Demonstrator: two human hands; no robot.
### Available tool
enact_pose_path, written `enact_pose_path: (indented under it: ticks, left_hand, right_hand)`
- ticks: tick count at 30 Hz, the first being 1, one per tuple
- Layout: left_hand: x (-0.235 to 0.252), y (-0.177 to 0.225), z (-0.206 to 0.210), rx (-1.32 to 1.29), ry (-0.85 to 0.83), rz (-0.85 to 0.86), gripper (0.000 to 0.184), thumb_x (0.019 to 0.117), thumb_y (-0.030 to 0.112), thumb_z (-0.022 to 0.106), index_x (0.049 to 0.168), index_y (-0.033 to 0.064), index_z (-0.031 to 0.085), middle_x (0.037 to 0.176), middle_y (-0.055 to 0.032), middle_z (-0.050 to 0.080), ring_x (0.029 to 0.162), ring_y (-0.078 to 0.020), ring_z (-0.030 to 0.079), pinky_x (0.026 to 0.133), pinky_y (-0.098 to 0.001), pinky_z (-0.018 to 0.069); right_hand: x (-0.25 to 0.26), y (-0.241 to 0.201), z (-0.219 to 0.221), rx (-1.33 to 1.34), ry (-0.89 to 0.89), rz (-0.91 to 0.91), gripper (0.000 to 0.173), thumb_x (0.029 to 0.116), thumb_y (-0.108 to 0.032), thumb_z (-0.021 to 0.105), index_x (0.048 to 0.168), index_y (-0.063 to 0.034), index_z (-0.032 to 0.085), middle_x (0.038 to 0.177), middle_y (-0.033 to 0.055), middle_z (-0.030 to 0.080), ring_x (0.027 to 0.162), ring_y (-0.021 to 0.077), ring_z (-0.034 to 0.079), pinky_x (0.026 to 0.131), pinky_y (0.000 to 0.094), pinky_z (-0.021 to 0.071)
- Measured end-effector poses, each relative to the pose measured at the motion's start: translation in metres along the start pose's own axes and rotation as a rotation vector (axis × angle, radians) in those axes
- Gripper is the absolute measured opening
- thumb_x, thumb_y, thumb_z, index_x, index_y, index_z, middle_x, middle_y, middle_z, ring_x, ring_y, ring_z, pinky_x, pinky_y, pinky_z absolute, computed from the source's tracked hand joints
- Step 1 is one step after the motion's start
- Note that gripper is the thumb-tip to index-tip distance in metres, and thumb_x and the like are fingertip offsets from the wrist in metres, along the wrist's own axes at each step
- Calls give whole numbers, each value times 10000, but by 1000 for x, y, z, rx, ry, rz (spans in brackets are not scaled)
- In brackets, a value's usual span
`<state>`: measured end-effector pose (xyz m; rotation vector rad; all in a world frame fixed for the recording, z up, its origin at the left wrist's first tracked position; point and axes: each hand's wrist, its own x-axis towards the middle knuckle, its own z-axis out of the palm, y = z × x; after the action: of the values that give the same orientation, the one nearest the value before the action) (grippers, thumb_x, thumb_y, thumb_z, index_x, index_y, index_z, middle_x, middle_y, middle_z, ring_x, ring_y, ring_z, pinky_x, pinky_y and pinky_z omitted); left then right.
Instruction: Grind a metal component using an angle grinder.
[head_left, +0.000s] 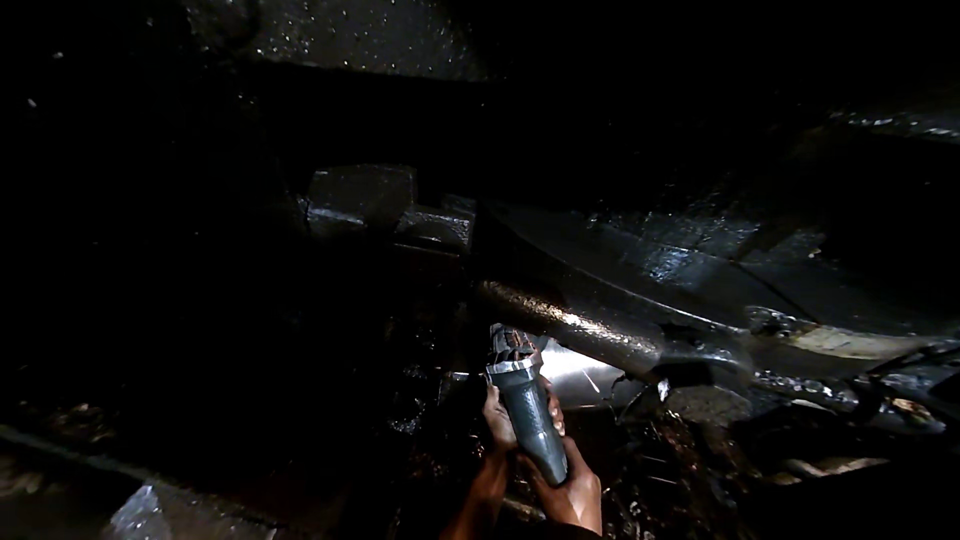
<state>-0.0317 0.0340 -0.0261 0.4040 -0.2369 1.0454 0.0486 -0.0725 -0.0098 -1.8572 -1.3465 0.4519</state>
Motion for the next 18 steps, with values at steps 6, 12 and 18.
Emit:
enact_pose_path:
  ticks: [6, 12, 18]
  left_hand:
    - [1, 2, 2, -7, 12, 10, 916, 756, 922, 403, 1056, 103, 686, 772, -81, 662, 644, -217, 649, 589, -380, 544]
    - [-2, 3, 4, -48, 17, 22, 886, 764, 899, 420, 1055, 102, 676, 764, -76, 654, 635, -214, 643, 582, -377, 539]
    - [-10, 6, 2, -48, 14, 80, 817, 811, 862, 428, 1090, 128, 652, 774, -49, 635, 642, -189, 627, 584, -356, 526]
  right_hand:
    - [0, -2, 1, -19, 5, -10, 662, 673, -497, 856, 1158, -74, 701, 865, 121, 743, 792, 295, 728, 735, 561, 568]
    - [-3, -7, 2, -72, 27, -6, 693, 670, -540, 845, 1178, -89, 707, 867, 131, 750, 789, 326, 732, 725, 589, 562]
    - [-7, -17, 4, -121, 35, -17, 705, 674, -530, 851, 1201, -85, 707, 903, 137, 758, 824, 343, 737, 745, 605, 564]
